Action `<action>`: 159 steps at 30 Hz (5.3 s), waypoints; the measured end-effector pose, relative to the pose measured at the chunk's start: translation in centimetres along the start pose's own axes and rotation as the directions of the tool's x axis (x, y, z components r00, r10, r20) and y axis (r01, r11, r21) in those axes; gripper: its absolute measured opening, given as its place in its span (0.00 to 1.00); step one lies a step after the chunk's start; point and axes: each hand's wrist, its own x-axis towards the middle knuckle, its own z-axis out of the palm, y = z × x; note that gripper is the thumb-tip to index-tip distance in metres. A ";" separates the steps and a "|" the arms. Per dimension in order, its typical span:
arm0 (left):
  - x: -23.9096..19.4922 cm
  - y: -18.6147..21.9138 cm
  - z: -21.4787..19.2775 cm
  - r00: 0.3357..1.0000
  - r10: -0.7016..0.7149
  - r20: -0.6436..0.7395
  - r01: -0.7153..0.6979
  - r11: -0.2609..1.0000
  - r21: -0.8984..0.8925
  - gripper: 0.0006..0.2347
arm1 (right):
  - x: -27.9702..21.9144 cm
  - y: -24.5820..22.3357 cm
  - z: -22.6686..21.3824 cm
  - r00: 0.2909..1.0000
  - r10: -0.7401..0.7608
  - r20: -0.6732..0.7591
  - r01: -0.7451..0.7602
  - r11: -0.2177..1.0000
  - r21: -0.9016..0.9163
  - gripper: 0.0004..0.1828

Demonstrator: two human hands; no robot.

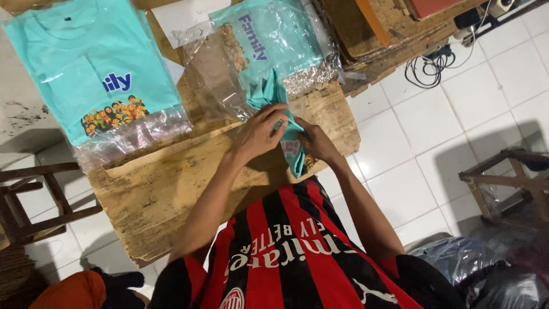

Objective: Folding t-shirts and placing them into plastic bags for packaging

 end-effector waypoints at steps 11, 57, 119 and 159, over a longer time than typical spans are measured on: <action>-1.4 2.6 -0.8 0.333 -0.939 -0.088 0.458 0.242 -0.855 0.46 | -0.6 -5.9 0.6 0.986 0.164 -0.040 -0.160 0.983 0.094 0.27; -1.7 -3.6 1.6 0.981 0.076 -0.179 -0.004 0.929 0.371 0.04 | 7.8 0.3 6.0 0.991 -0.106 0.080 0.122 0.963 -0.239 0.12; -10.7 4.0 -1.2 0.254 -0.901 0.353 0.476 -0.201 -0.856 0.44 | 7.0 -7.7 6.4 0.962 -0.125 0.244 0.118 0.992 0.043 0.25; -13.7 -1.6 9.7 -0.018 -0.910 0.413 0.977 -0.104 -0.186 0.53 | 1.9 -0.8 3.8 0.971 -0.183 -0.151 0.152 0.968 -0.199 0.41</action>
